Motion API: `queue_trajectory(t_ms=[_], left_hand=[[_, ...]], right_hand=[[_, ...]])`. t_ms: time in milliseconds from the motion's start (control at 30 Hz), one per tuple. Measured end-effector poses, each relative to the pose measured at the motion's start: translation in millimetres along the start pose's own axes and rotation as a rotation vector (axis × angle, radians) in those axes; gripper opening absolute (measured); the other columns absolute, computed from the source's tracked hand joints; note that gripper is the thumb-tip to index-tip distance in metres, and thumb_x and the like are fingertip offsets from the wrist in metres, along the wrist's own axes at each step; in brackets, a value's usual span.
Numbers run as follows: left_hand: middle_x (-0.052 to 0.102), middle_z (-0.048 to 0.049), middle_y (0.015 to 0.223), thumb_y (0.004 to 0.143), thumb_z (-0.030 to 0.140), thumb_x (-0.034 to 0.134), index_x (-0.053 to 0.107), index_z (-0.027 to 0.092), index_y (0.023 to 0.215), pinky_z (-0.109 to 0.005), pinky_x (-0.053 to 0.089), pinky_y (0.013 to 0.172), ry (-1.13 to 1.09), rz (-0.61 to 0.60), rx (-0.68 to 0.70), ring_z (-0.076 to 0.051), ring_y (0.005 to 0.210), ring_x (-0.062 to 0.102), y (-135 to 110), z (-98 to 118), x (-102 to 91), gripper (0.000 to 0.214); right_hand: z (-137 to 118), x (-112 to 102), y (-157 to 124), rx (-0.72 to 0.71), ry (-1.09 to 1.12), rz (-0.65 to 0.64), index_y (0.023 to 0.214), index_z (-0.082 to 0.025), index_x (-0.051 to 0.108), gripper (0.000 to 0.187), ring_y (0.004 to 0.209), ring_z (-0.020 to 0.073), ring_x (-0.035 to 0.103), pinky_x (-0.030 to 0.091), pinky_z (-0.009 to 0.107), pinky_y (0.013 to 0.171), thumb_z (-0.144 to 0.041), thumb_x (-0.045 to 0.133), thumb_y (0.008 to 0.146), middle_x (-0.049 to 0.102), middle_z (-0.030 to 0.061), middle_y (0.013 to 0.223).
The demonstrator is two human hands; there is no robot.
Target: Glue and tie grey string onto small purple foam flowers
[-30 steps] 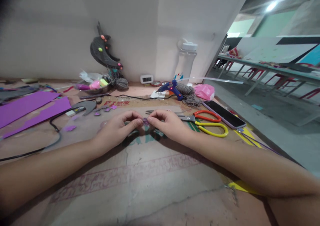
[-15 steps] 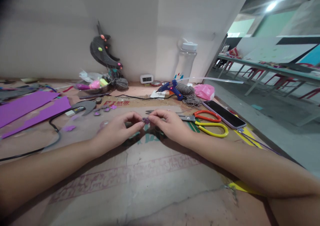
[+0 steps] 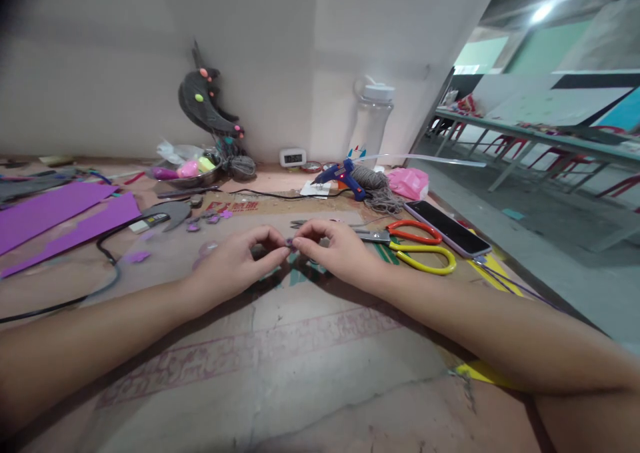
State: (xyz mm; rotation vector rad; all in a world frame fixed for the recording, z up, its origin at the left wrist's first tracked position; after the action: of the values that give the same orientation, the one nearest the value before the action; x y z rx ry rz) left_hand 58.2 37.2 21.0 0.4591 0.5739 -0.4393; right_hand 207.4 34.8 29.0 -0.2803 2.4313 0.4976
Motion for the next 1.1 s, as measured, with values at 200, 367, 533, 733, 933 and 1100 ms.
queue_trajectory(t_ms=[200, 367, 533, 733, 933, 1100], left_hand=[[0.068, 0.0012, 0.079, 0.088, 0.03, 0.053, 0.061, 0.02, 0.081, -0.026, 0.043, 0.069, 0.015, -0.015, 0.014, -0.014, 0.073, 0.06, -1.3, -1.9, 2.5, 0.014], [0.067, 0.0012, 0.077, 0.087, 0.03, 0.054, 0.061, 0.019, 0.081, -0.026, 0.043, 0.068, -0.037, -0.009, -0.03, -0.014, 0.073, 0.059, 0.1, -4.8, 1.2, 0.014], [0.065, 0.0013, 0.076, 0.087, 0.032, 0.054, 0.06, 0.019, 0.081, -0.025, 0.043, 0.064, -0.098, 0.01, -0.084, -0.013, 0.069, 0.058, 2.4, -9.5, 0.4, 0.016], [0.065, 0.0001, 0.08, 0.086, 0.034, 0.055, 0.06, 0.018, 0.081, -0.026, 0.043, 0.066, -0.133, 0.063, -0.113, -0.014, 0.074, 0.058, 4.5, -15.0, -2.6, 0.016], [0.064, 0.0003, 0.076, 0.084, 0.034, 0.056, 0.058, 0.019, 0.078, -0.025, 0.044, 0.063, -0.118, 0.081, -0.142, -0.014, 0.07, 0.057, 4.3, -16.3, -4.2, 0.017], [0.063, 0.0, 0.067, 0.085, 0.037, 0.055, 0.056, 0.019, 0.078, -0.023, 0.043, 0.052, -0.159, -0.011, -0.203, -0.012, 0.057, 0.057, 3.7, -19.7, 3.6, 0.019]], right_hand=[[-3.2, 1.4, -0.8, -0.047, -0.006, -0.015, 0.079, -0.02, 0.065, 0.013, 0.074, 0.0149, 0.062, 0.047, 0.026, 0.07, -0.03, 0.06, 0.085, 0.069, 0.0007, 0.076], [0.9, -0.7, -1.7, -0.091, -0.053, 0.005, 0.081, -0.018, 0.067, 0.025, 0.074, 0.0149, 0.061, 0.047, 0.026, 0.07, -0.033, 0.051, 0.093, 0.068, 0.0015, 0.077], [7.9, -4.6, -1.1, -0.054, 0.04, 0.067, 0.109, -0.017, 0.064, 0.029, 0.075, 0.0148, 0.062, 0.048, 0.027, 0.07, -0.034, 0.043, 0.097, 0.065, 0.0014, 0.078], [7.9, 2.0, 4.5, -0.086, -0.075, 0.004, 0.095, -0.018, 0.068, 0.02, 0.08, 0.0167, 0.061, 0.046, 0.028, 0.072, -0.034, 0.065, 0.084, 0.068, 0.0033, 0.086], [1.0, -0.3, 0.9, -0.187, -0.195, 0.031, 0.076, -0.018, 0.066, 0.019, 0.075, 0.0154, 0.059, 0.043, 0.028, 0.073, -0.029, 0.058, 0.09, 0.067, 0.0013, 0.076], [-4.1, -12.2, -3.8, -0.2, -0.156, 0.161, 0.079, -0.019, 0.063, 0.02, 0.076, 0.0149, 0.06, 0.044, 0.026, 0.071, -0.03, 0.053, 0.093, 0.068, 0.001, 0.079]])
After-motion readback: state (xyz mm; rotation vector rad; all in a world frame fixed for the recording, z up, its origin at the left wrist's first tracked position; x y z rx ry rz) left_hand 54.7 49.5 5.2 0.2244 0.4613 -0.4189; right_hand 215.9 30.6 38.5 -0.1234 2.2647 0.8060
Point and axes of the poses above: each hand's wrist, its own y-axis towards the middle knuckle, its own x-axis out of the palm, z = x × y, the point moved 6 cm from there along y, towards the middle knuckle
